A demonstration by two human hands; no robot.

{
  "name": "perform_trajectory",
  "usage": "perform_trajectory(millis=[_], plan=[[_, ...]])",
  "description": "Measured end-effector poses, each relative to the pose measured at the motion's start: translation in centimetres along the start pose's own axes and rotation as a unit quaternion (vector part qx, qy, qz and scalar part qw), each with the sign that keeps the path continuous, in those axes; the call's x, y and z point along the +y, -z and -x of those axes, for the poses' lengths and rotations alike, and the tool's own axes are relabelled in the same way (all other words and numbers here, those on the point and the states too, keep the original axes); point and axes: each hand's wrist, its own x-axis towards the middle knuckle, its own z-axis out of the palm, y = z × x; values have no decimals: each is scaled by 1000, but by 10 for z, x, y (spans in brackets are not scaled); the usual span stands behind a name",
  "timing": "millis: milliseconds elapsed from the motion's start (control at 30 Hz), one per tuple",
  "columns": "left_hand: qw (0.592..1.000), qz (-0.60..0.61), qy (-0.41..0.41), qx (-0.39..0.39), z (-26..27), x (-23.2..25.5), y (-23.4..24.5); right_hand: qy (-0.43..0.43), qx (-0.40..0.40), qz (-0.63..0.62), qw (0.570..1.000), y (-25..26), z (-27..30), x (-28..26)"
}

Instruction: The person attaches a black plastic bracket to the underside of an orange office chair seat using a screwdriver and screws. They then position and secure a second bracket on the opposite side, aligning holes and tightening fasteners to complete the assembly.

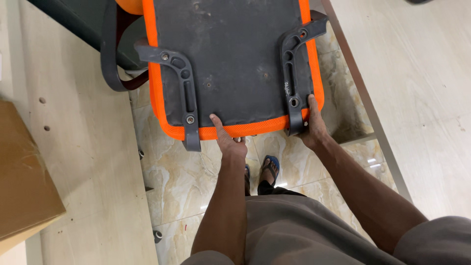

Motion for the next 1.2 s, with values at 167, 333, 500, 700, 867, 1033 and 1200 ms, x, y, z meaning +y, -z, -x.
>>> perform_trajectory(millis=[167,333,500,700,867,1033,1200], plan=[[999,-6,-34,42,11,17,-10,59,-67,-10,996,-16,24,-3],[995,-5,-97,-1,7,41,-6,98,-147,-52,983,-40,47,6],[992,-20,-125,-8,0,61,7,83,-113,14,990,-59,55,8],[992,-89,-85,-20,-9,82,29,61,-83,45,994,-68,43,18],[997,-3,-44,-58,-13,62,32,26,-77,46,996,-51,22,24],[995,54,-39,-81,-13,54,30,12,-55,73,996,-37,5,33],[993,75,-35,-89,-13,50,33,4,-40,68,997,-29,-3,36]])
